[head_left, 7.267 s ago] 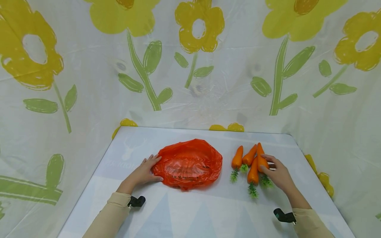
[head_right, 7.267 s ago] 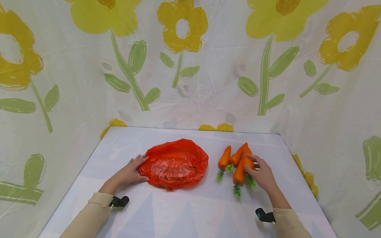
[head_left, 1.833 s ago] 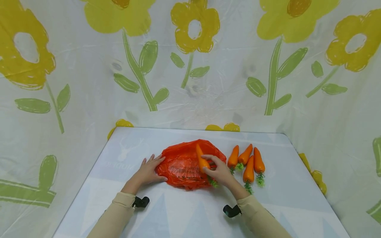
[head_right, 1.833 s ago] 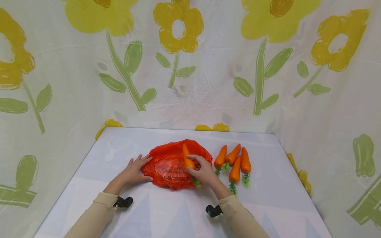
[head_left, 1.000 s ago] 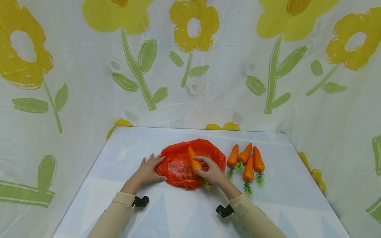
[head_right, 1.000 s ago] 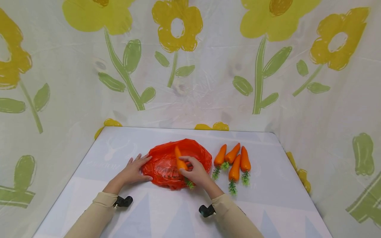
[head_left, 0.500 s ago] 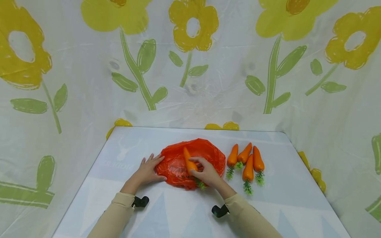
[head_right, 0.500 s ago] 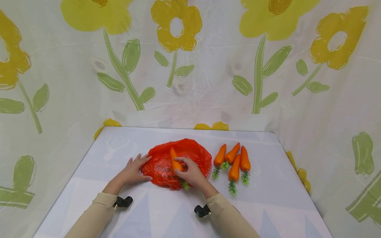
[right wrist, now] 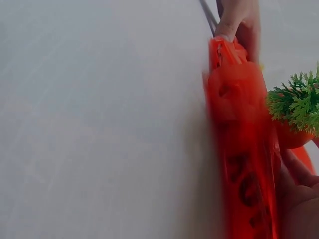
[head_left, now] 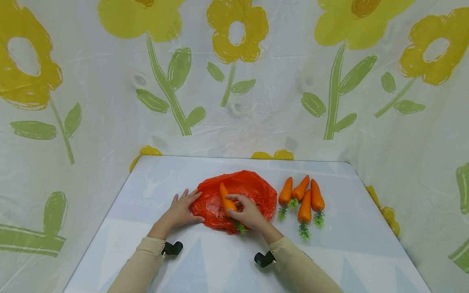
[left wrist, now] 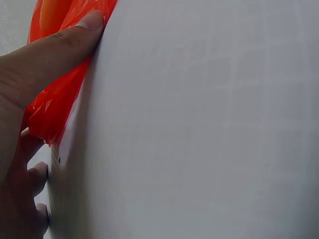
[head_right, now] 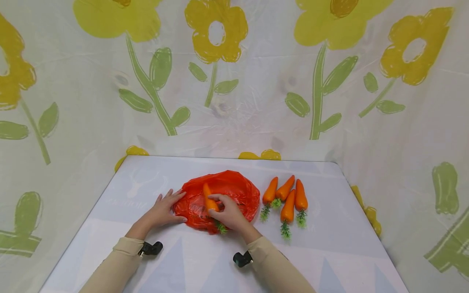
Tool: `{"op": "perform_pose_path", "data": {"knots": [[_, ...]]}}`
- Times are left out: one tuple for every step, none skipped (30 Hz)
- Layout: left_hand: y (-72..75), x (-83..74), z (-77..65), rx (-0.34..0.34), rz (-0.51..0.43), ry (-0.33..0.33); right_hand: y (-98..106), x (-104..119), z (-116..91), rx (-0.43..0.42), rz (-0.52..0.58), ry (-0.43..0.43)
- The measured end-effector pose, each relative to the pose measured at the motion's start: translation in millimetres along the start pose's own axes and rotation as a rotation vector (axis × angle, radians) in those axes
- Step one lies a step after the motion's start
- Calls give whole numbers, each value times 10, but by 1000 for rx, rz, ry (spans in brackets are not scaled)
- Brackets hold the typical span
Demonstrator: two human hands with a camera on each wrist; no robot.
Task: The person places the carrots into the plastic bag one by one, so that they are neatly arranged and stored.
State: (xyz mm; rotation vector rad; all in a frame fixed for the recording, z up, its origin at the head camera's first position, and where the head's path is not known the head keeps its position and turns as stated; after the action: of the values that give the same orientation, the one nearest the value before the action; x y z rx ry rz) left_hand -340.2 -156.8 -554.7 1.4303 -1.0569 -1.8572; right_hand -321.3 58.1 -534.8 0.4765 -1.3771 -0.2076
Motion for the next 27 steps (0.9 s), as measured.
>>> {"op": "perform_pose_path", "data": {"knots": [[-1,3,1,0,0,1,-16,10,4,1,-1,1],[-3,6,2,0,1,1,-31,20,8,2,-2,2],[-6,9,3,0,3,2,-44,33,13,1,-2,6],[-8,11,4,1,2,3,-57,43,18,0,-4,6],[-12,12,4,1,1,3,-72,56,24,0,-4,12],[-12,13,4,1,-1,4,-87,62,28,2,-3,9],[-12,13,4,2,-2,6,-102,65,34,4,-3,5],[-12,12,3,2,-1,5,-115,70,39,4,-1,0],[-10,9,2,2,-3,6,-125,75,46,3,1,-4],[-9,7,1,1,-4,6,-136,77,52,2,3,-10],[-10,5,-1,2,-4,6,-147,79,59,2,6,-17],[-6,2,-2,2,-5,6,-156,75,66,0,4,-29],[-5,-1,-4,2,-4,4,-166,79,75,-2,4,-32],[-4,-3,-6,2,-5,2,-178,83,83,-3,6,-35],[-2,-7,-8,0,-5,-1,-189,82,91,-5,5,-39],[0,-9,-9,1,-4,-2,-202,78,100,-6,1,-42],[3,-11,-11,0,-3,-3,-216,76,109,-7,-2,-44],[4,-13,-12,0,-3,-5,-229,79,116,-7,-5,-43],[5,-16,-13,0,-3,-5,-243,78,122,-9,-9,-46],[6,-18,-15,1,-4,-6,-257,77,127,-10,-15,-49],[6,-20,-16,4,-3,-5,-271,76,132,-11,-25,-51],[7,-20,-16,6,-3,-3,-286,77,134,-12,-33,-54],[7,-20,-17,8,-4,-1,-301,80,136,-12,-39,-56],[7,-21,-16,9,-4,0,-316,82,138,-12,-42,-59],[7,-20,-16,11,-3,3,-330,78,140,-12,-44,-64],[5,-19,-15,12,-1,5,-343,79,142,-12,-46,-66],[3,-18,-14,14,1,8,-354,81,144,-11,-44,-68]]}}
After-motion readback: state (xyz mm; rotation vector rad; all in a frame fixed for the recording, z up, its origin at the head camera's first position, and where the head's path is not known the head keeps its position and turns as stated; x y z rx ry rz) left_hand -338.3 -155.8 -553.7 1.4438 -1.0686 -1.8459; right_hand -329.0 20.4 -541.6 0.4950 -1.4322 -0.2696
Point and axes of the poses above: each hand's wrist, its own z-axis towards the middle knuckle, its own y-axis out of the back of the hand, x = y × z, the point moved 10 cm from there along z, towards the middle knuckle, and after that the axes turned 13 degrees about -x, right-handed, at the moved point
